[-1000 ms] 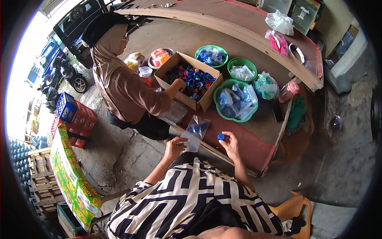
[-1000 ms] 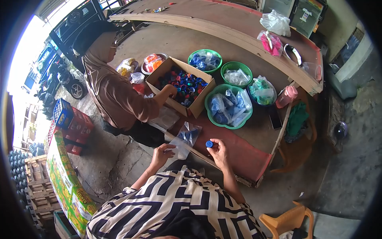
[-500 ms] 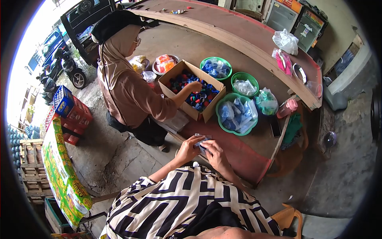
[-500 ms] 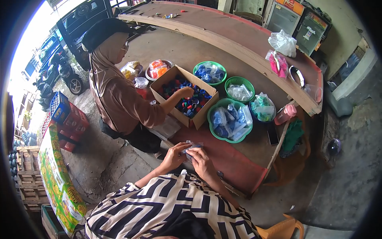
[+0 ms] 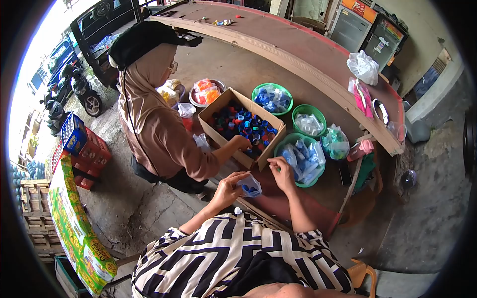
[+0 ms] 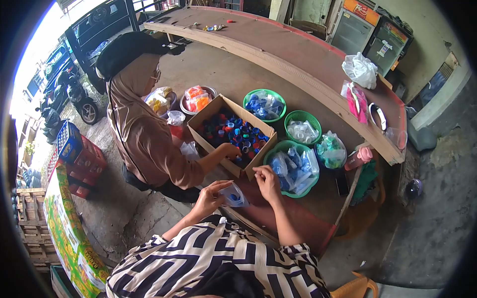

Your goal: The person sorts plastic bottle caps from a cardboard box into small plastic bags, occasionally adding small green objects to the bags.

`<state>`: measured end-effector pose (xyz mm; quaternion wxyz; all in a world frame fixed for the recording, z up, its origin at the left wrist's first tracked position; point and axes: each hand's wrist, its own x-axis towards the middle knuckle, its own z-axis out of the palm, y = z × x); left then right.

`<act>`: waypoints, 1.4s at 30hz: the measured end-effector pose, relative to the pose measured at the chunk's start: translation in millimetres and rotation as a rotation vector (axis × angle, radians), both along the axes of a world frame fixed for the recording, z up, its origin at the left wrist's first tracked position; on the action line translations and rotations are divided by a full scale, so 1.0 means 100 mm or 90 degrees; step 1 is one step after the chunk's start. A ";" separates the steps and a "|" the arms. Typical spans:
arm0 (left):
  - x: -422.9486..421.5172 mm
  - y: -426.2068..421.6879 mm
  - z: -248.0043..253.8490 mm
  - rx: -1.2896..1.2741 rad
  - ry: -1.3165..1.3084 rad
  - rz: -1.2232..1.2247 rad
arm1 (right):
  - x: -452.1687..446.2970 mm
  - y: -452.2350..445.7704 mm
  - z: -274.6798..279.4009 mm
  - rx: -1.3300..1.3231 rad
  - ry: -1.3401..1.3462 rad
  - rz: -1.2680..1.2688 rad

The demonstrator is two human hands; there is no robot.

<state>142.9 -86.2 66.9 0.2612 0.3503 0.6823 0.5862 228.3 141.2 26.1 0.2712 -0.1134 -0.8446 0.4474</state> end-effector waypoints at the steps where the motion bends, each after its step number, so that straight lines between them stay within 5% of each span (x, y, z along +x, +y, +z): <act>1: -0.07 0.00 0.04 0.001 0.001 -0.002 | -0.14 0.09 -0.02 0.016 -0.013 -0.014; 9: -0.55 0.03 0.09 0.009 0.071 -0.060 | -1.34 0.80 -0.74 0.158 -0.143 -0.063; 12: -0.71 0.02 0.10 -0.001 0.063 -0.121 | -1.61 0.89 -0.93 0.394 -0.338 -0.074; 18: -0.99 -0.03 -0.02 0.002 0.035 -0.162 | -1.93 0.87 -0.92 0.290 -0.624 -0.092; 25: -1.21 0.01 -0.07 0.023 0.053 -0.186 | -2.06 1.19 -1.46 0.272 -0.436 -0.103; 27: -1.26 0.06 -0.08 0.066 0.183 -0.196 | -2.08 1.20 -1.48 0.268 -0.378 -0.167; 29: -1.25 0.09 -0.13 0.041 0.104 -0.201 | -2.05 1.18 -1.37 0.253 -0.378 -0.187; 31: -1.26 0.13 -0.16 0.016 0.024 -0.205 | -1.98 1.09 -1.01 0.022 -0.414 -0.135; 32: -1.28 0.15 -0.17 0.027 0.031 -0.203 | -1.99 1.16 -1.09 -0.233 -0.360 -0.119; 33: -1.30 0.19 -0.17 0.040 0.039 -0.200 | -1.93 1.19 -1.07 -0.232 -0.361 -0.122; 35: -1.36 0.23 -0.09 0.041 0.106 -0.186 | -1.74 1.16 -0.94 -0.616 -0.167 0.032; 37: -1.40 0.29 -0.08 0.046 0.174 -0.174 | -1.54 1.09 -0.73 -0.731 -0.116 0.130; 40: -1.37 0.40 -0.04 -0.030 -0.010 -0.199 | -1.31 0.89 -0.49 -0.832 -0.049 0.171; 42: -1.36 0.46 -0.09 0.002 0.028 -0.191 | -1.18 0.81 -0.43 -0.852 -0.023 0.192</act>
